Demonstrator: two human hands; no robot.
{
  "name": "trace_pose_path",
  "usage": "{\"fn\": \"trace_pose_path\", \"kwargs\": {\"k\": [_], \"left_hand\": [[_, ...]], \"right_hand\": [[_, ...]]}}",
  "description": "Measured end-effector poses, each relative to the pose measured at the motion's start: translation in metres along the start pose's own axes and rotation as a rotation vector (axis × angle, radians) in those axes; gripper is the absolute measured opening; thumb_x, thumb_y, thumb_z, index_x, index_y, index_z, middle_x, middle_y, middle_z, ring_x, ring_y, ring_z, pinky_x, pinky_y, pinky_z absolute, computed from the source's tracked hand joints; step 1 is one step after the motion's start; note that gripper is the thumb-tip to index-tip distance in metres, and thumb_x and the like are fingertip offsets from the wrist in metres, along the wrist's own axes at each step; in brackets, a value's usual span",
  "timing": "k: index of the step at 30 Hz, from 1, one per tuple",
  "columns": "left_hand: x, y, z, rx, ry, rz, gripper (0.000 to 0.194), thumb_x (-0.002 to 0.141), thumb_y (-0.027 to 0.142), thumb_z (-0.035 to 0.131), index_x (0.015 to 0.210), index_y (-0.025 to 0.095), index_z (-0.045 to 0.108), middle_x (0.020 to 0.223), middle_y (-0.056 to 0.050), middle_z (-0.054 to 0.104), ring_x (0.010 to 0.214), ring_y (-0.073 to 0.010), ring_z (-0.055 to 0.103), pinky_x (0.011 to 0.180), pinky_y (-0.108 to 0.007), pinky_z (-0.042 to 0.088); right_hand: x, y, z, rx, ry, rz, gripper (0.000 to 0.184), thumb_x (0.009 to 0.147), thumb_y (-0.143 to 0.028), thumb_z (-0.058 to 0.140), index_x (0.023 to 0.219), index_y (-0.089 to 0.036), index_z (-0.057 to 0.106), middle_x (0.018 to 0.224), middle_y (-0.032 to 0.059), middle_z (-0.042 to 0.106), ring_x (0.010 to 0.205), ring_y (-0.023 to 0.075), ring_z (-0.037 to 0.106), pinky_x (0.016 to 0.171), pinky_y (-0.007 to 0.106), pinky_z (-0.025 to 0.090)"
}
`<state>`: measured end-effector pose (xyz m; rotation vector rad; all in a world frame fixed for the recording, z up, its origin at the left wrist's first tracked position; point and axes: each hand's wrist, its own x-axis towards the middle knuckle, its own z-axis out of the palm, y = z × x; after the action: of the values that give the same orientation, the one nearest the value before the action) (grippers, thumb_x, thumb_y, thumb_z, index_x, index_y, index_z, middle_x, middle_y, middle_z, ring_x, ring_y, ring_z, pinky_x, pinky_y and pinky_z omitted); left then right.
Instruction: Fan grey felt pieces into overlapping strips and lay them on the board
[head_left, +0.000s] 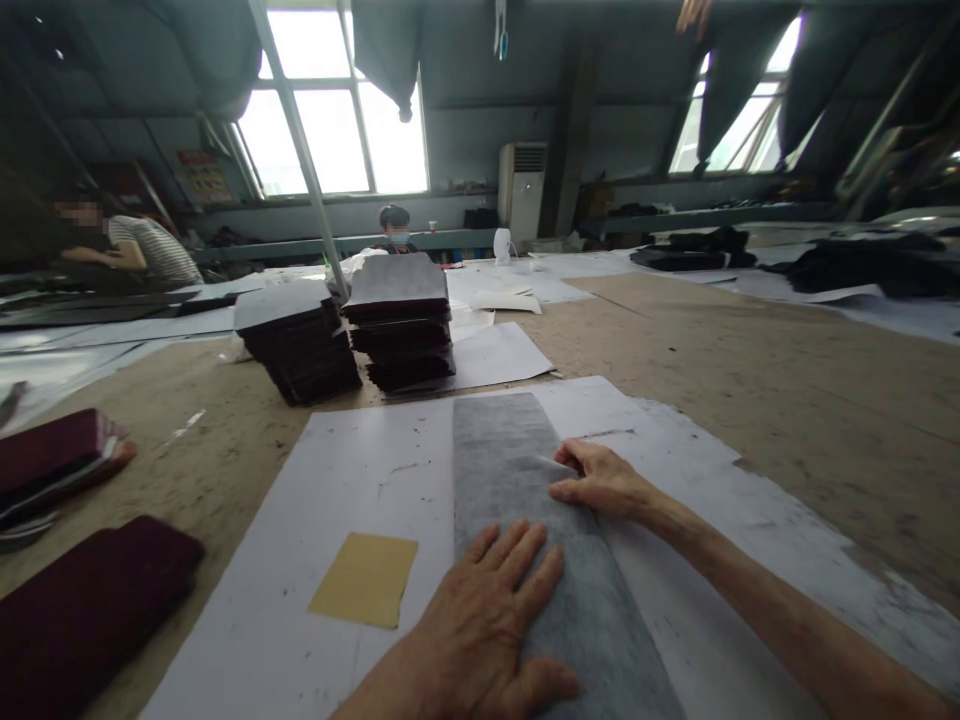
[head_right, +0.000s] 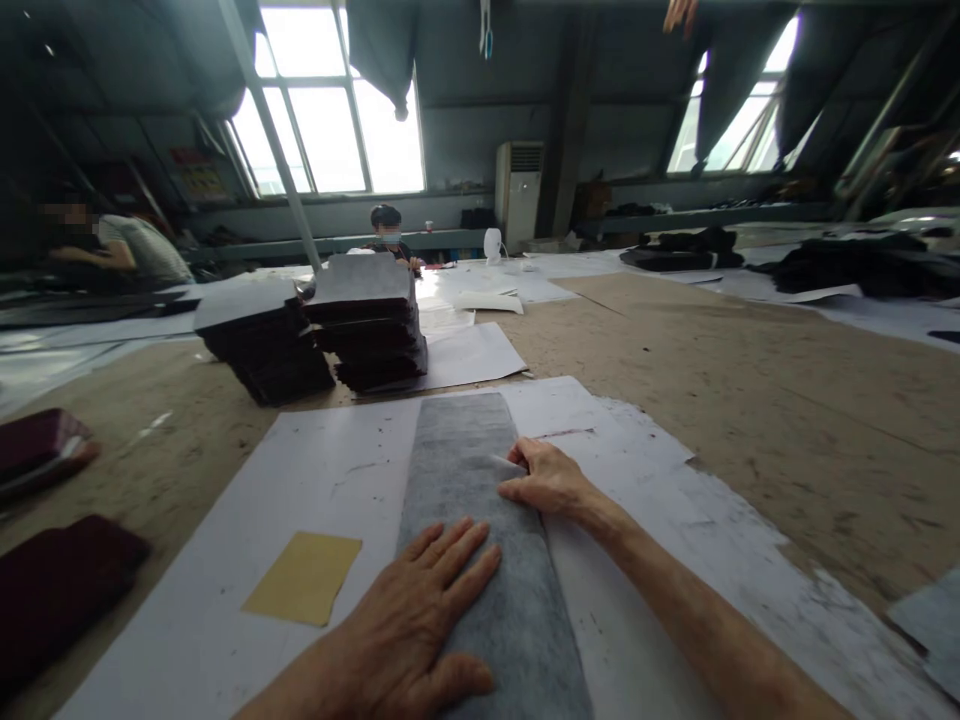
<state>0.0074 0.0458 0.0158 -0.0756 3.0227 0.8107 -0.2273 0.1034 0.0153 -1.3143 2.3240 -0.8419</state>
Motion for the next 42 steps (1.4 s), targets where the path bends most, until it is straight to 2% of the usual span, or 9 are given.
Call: {"fn": "trace_pose_path", "kwargs": {"k": [2, 6, 10, 23, 27, 30, 33, 38, 42], "left_hand": [[-0.001, 0.001, -0.001, -0.002, 0.006, -0.008, 0.073, 0.083, 0.063, 0.036, 0.144, 0.026, 0.017, 0.152, -0.005, 0.009, 0.139, -0.0257, 0.008, 0.115, -0.045, 0.007], [-0.003, 0.001, 0.001, 0.01, 0.035, 0.017, 0.072, 0.084, 0.061, 0.037, 0.144, 0.024, 0.019, 0.152, -0.006, 0.012, 0.14, -0.0253, 0.008, 0.115, -0.044, 0.007], [-0.002, 0.0, 0.004, 0.06, 0.071, 0.052, 0.074, 0.084, 0.057, 0.043, 0.144, 0.023, 0.016, 0.152, -0.007, 0.013, 0.139, -0.027, 0.011, 0.114, -0.046, 0.011], [-0.002, -0.003, 0.007, 0.122, -0.001, 0.025, 0.071, 0.086, 0.063, 0.029, 0.144, 0.027, 0.011, 0.152, -0.005, 0.006, 0.14, -0.023, 0.004, 0.115, -0.045, 0.007], [-0.002, -0.004, 0.008, 0.107, 0.007, 0.02, 0.07, 0.086, 0.062, 0.032, 0.144, 0.029, 0.01, 0.152, -0.004, 0.006, 0.14, -0.0248, 0.005, 0.114, -0.047, 0.009], [-0.003, -0.005, 0.009, 0.099, 0.012, 0.032, 0.07, 0.086, 0.061, 0.032, 0.144, 0.028, 0.01, 0.152, -0.005, 0.006, 0.14, -0.0245, 0.006, 0.114, -0.046, 0.009], [-0.002, -0.005, 0.008, 0.099, 0.0, 0.028, 0.071, 0.086, 0.061, 0.031, 0.144, 0.027, 0.01, 0.152, -0.005, 0.005, 0.14, -0.0235, 0.005, 0.114, -0.045, 0.006], [-0.002, 0.0, 0.002, 0.065, -0.039, -0.022, 0.069, 0.087, 0.061, 0.029, 0.144, 0.026, 0.011, 0.152, -0.004, 0.003, 0.139, -0.024, 0.0, 0.114, -0.047, 0.007], [-0.006, 0.0, 0.004, 0.012, 0.007, -0.042, 0.06, 0.09, 0.054, 0.03, 0.143, 0.028, 0.018, 0.153, -0.002, 0.006, 0.14, -0.0228, 0.004, 0.114, -0.048, 0.007]], "right_hand": [[-0.001, -0.005, -0.003, 0.089, -0.064, 0.06, 0.021, 0.059, -0.031, 0.064, 0.074, -0.017, 0.059, 0.068, 0.0007, 0.062, 0.067, 0.0164, 0.056, 0.06, 0.027, 0.044], [-0.027, -0.015, -0.005, 0.267, -0.128, 0.113, 0.031, 0.068, -0.041, 0.056, 0.085, -0.015, 0.062, 0.081, 0.0029, 0.068, 0.075, 0.0177, 0.061, 0.064, 0.026, 0.048], [-0.062, -0.017, 0.002, 0.335, -0.129, 0.13, 0.034, 0.063, -0.039, 0.061, 0.087, -0.015, 0.066, 0.081, 0.0032, 0.069, 0.078, 0.0218, 0.062, 0.063, 0.028, 0.048], [-0.086, -0.011, 0.023, 0.144, 0.169, 0.091, 0.018, 0.065, -0.031, 0.06, 0.08, -0.021, 0.063, 0.076, -0.0001, 0.068, 0.071, 0.0179, 0.06, 0.063, 0.026, 0.045], [-0.089, -0.006, 0.022, 0.015, 0.338, 0.122, 0.035, 0.068, -0.034, 0.058, 0.099, -0.018, 0.059, 0.098, 0.0082, 0.064, 0.087, 0.0229, 0.059, 0.079, 0.035, 0.045], [-0.082, -0.004, 0.015, -0.085, 0.409, 0.08, 0.047, 0.068, -0.032, 0.057, 0.112, -0.016, 0.054, 0.116, 0.0126, 0.056, 0.106, 0.027, 0.05, 0.094, 0.042, 0.037], [-0.062, -0.006, 0.004, -0.124, 0.307, -0.023, 0.05, 0.065, -0.028, 0.061, 0.114, -0.017, 0.055, 0.118, 0.0092, 0.056, 0.108, 0.0243, 0.048, 0.096, 0.038, 0.036], [-0.025, -0.007, -0.007, -0.111, 0.065, -0.121, 0.054, 0.053, -0.023, 0.071, 0.106, -0.019, 0.062, 0.104, 0.0058, 0.062, 0.092, 0.0208, 0.056, 0.081, 0.032, 0.045], [-0.017, 0.0, -0.005, -0.086, 0.012, -0.141, 0.052, 0.054, -0.025, 0.071, 0.104, -0.018, 0.063, 0.102, 0.0063, 0.062, 0.09, 0.0198, 0.055, 0.079, 0.03, 0.044]]}}
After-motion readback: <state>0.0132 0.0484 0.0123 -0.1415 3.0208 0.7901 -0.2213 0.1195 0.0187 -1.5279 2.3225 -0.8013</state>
